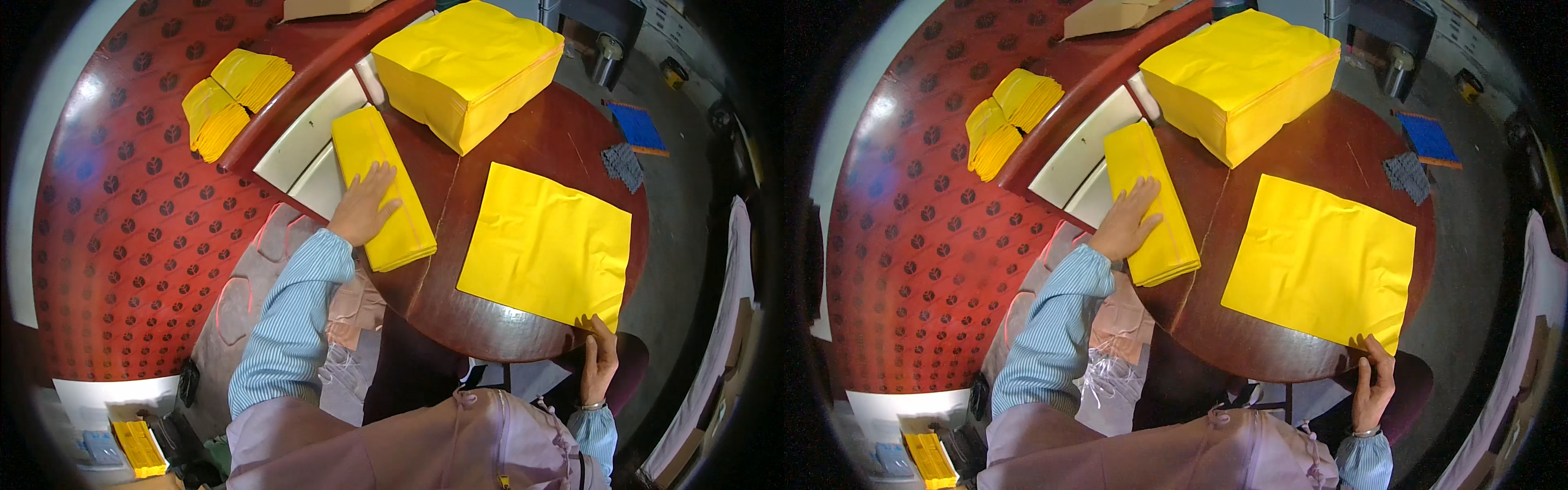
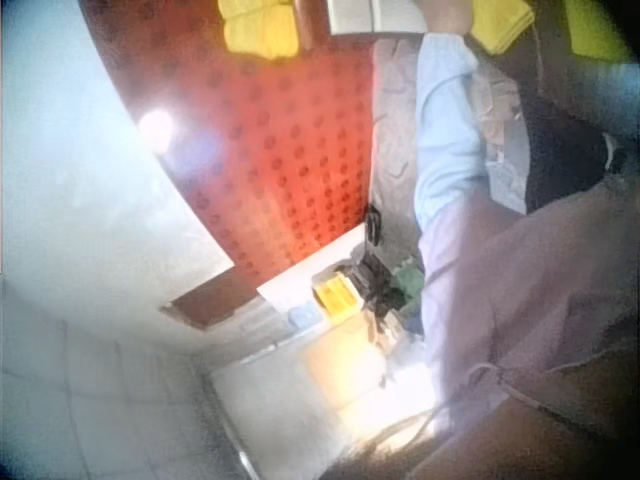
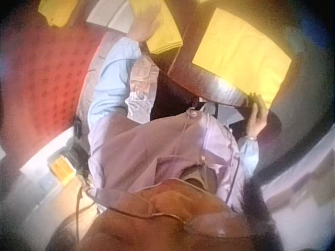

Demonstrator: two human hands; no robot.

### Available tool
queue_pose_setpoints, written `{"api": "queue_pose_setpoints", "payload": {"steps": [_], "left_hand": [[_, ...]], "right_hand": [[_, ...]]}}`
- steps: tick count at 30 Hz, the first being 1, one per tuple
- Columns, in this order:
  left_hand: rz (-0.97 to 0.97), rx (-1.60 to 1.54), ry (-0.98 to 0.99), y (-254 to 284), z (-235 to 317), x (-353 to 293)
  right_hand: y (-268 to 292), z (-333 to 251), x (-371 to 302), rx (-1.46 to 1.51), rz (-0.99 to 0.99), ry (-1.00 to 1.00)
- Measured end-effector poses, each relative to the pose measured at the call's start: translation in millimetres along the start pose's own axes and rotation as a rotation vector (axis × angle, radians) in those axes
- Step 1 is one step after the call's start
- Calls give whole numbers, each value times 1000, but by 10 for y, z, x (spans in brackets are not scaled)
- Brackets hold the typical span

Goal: The person folds yellow paper sheets on a round table, using a small gray tool to press the edges. They fold each sheet in half, then fold the sides inward, and stack the finished pieces.

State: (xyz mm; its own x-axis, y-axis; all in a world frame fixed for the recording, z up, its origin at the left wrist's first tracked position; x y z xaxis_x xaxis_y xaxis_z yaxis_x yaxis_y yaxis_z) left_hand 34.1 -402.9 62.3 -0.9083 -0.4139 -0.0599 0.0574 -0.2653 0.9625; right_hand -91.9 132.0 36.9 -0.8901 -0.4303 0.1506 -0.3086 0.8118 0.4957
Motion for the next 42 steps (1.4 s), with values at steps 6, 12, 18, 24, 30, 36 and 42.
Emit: {"api": "queue_pose_setpoints", "payload": {"steps": [6, 12, 18, 24, 30, 36, 42], "left_hand": [[62, 58, -87, -231, -26, -60], [193, 105, -72, 111, 203, -183], [249, -366, -413, -118, 1794, -814], [151, -317, -483, -808, 2428, -783], [102, -182, -369, -829, 2186, -568], [277, -601, -352, -687, 2782, -652], [59, -1013, -174, -1325, 3666, -595]], "right_hand": [[-81, -165, 84, -139, 21, 21], [330, 186, 459, -451, 74, -1], [451, 482, 596, -425, 107, 100], [446, 582, 467, -227, 151, -87], [392, 558, 308, 58, 9, -154], [603, 194, 361, -170, -67, 250], [566, 129, 592, -241, -301, 570]]}}
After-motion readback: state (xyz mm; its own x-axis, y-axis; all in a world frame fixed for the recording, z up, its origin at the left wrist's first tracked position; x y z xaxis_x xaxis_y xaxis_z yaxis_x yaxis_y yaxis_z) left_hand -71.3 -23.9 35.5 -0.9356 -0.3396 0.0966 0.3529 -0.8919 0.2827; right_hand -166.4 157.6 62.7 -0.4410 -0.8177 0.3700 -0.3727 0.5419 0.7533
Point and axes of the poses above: each hand's wrist, its own x-axis towards the middle knuckle, its own y-axis out of the back of the hand, z = x × y, the point moved 8 cm from there along x, towards the middle knuckle, and after that the axes turned 4 degrees about y, right-handed, at the moved point
